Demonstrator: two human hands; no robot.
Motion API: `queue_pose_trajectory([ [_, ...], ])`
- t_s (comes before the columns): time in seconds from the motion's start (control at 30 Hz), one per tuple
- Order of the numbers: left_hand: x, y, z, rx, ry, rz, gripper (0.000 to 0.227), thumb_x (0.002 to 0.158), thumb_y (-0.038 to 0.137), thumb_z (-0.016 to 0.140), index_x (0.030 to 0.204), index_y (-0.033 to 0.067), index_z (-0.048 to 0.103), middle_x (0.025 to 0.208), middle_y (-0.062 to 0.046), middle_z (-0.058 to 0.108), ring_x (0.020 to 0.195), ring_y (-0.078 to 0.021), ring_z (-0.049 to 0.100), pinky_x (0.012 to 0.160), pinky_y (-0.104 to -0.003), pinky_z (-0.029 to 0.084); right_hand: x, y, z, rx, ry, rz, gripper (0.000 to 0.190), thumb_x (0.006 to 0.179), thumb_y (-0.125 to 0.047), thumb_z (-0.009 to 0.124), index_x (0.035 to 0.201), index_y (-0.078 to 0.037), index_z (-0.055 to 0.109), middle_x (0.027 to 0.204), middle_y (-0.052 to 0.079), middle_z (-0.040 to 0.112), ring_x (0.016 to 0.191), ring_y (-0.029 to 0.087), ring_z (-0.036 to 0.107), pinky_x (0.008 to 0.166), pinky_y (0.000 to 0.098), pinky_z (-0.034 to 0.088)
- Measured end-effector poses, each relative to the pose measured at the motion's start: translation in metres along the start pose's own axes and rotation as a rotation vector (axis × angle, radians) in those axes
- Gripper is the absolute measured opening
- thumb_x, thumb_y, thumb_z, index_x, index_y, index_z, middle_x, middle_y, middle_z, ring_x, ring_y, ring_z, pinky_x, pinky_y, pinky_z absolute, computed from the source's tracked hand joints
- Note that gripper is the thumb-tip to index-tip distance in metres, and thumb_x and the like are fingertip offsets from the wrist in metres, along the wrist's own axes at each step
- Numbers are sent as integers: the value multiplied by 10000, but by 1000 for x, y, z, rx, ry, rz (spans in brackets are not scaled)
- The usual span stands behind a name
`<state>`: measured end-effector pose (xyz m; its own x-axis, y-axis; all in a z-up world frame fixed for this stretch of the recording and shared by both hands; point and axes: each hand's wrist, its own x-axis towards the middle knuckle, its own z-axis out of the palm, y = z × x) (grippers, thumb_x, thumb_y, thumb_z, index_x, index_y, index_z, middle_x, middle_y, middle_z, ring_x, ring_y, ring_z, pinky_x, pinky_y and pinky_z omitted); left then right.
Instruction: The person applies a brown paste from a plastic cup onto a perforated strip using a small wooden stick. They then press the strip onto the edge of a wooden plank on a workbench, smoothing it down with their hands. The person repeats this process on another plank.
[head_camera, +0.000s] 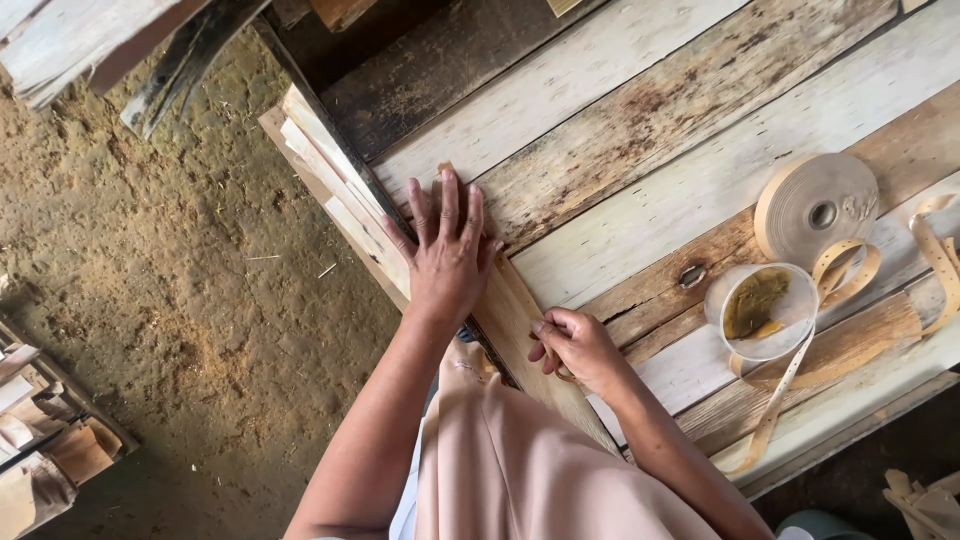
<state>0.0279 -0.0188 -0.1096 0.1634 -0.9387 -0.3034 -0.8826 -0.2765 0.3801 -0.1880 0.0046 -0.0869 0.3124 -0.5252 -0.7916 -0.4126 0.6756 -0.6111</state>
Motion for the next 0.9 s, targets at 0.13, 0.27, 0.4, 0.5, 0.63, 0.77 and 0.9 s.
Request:
queue_pose_trajectory([
  [0.13,-4,-4,15,7,83,12,686,1009,415,565,1623,239,316,1732,-79,-21,1519,-456,-170,1076,-728,-225,1,6,-5,-17,9,-15,261,988,-254,663,857,-32,702,712,189,772,521,193,716,438,233,483],
  [0.27,-8,-1,19,-36,136,40,542,1035,388,540,1560,300,443,1727,-36,88,1535,-392,-137,1077,-694,-245,-10,-10,-5,-108,24,-14,282,980,-278,655,846,-38,721,697,178,773,537,195,735,468,251,528],
  [0.4,-11,2,20,-29,158,8,535,1008,411,584,1529,338,488,1719,4,161,1535,-421,-98,1083,-735,-207,-15,-12,-6,-334,27,31,295,954,-297,652,806,-64,757,684,133,783,603,194,775,525,269,586],
  [0.5,-11,2,25,-22,187,-3,539,1002,413,591,1526,353,486,1717,18,163,1539,-422,-82,1095,-755,-166,-25,0,-19,-984,150,-182,331,948,-445,648,963,-152,802,918,122,750,837,342,734,686,471,613],
  [0.63,-9,0,31,-8,213,12,525,1007,432,591,1519,353,499,1716,14,173,1539,-433,-64,1097,-771,-135,-5,13,-40,-1213,248,-211,427,1004,-552,544,1094,-202,771,1030,30,670,1003,227,631,773,414,609],
  [0.77,-12,-1,29,-11,242,47,546,982,378,636,1512,326,514,1708,-11,215,1545,-456,-6,1100,-790,-86,34,-13,-20,-1225,462,-773,326,970,-180,620,1293,-191,662,1301,35,581,1249,269,516,982,428,505],
  [0.9,-12,-2,26,-30,248,55,537,983,372,643,1504,341,516,1702,-3,227,1548,-454,22,1109,-796,-43,58,-16,-5,-1308,497,-835,425,956,-151,654,1379,-174,630,1537,60,509,1439,340,433,1174,623,319],
])
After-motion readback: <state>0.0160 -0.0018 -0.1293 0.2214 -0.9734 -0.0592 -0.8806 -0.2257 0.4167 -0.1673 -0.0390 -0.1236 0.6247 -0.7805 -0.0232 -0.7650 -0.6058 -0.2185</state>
